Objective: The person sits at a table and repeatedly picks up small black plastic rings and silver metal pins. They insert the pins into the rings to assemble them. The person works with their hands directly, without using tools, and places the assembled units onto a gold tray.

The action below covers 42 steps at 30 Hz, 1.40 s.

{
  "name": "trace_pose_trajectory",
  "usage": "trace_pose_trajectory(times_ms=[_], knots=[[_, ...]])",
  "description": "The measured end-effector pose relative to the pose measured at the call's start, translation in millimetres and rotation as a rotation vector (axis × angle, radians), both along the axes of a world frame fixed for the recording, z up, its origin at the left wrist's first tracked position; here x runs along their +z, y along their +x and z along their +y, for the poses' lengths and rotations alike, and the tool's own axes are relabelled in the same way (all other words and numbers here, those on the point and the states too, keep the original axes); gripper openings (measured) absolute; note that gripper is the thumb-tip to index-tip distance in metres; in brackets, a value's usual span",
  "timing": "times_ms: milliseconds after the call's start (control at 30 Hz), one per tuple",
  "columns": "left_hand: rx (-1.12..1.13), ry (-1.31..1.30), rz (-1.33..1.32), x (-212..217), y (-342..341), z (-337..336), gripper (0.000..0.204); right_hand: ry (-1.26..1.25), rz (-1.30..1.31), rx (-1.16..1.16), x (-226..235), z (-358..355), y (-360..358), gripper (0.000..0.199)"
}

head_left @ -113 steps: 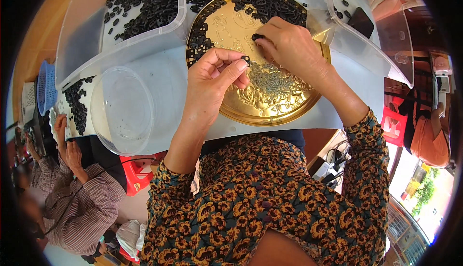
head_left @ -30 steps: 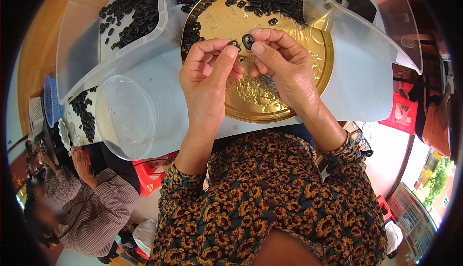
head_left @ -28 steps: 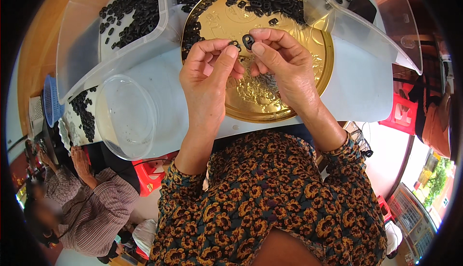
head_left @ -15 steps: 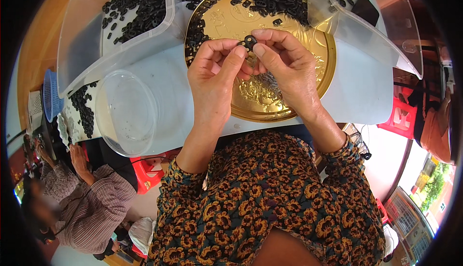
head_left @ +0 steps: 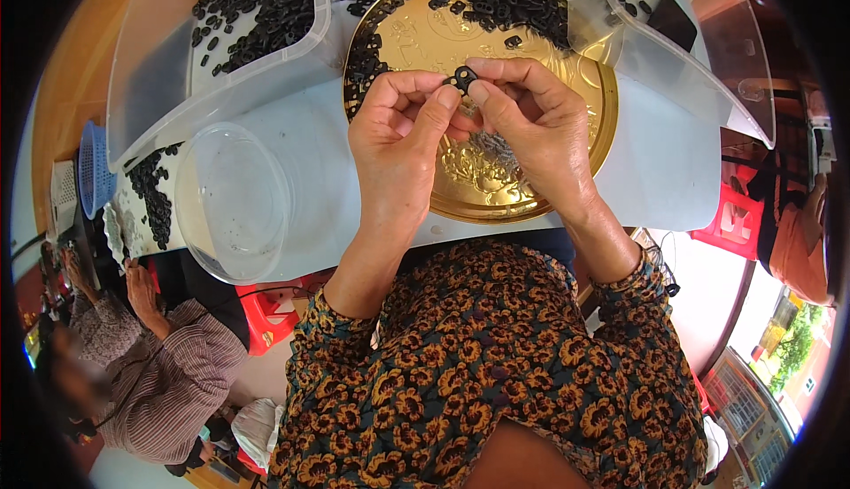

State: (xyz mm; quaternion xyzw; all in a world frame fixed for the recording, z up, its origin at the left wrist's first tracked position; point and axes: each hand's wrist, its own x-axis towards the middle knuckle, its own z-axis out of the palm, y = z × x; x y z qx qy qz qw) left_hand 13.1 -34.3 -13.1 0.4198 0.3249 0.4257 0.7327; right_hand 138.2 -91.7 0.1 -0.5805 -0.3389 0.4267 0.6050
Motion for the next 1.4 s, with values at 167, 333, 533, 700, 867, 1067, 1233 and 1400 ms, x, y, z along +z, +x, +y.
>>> trace_pose_trajectory(times_ms=[167,333,533,700,867,1067,1233,1400], knots=[[0.009,-0.002,-0.011,-1,0,0,0.010,0.015,0.014,-0.023,1,0,-6,0.019],[-0.043,-0.020,-0.021,1,-1,3,0.012,0.016,0.065,-0.017,2,0,-5,0.020],[-0.097,0.133,-0.022,-4,-9,4,0.021,0.048,0.330,0.073,2,-1,9,0.028],[-0.234,0.212,-0.148,-4,-11,6,0.028,0.013,0.399,0.175,16,-4,13,0.049],[-0.308,0.305,-0.227,-6,-9,6,0.029,-0.008,0.405,0.246,22,-7,7,0.062],[-0.276,0.406,-0.302,-11,-8,7,0.026,0.040,0.416,0.272,26,-8,2,0.068],[-0.226,0.529,-0.322,-14,-6,10,0.026,0.064,0.405,0.295,28,-10,0,0.069],[-0.259,0.508,-0.353,-15,-6,12,0.028,0.076,0.434,0.318,28,-9,0,0.070]])
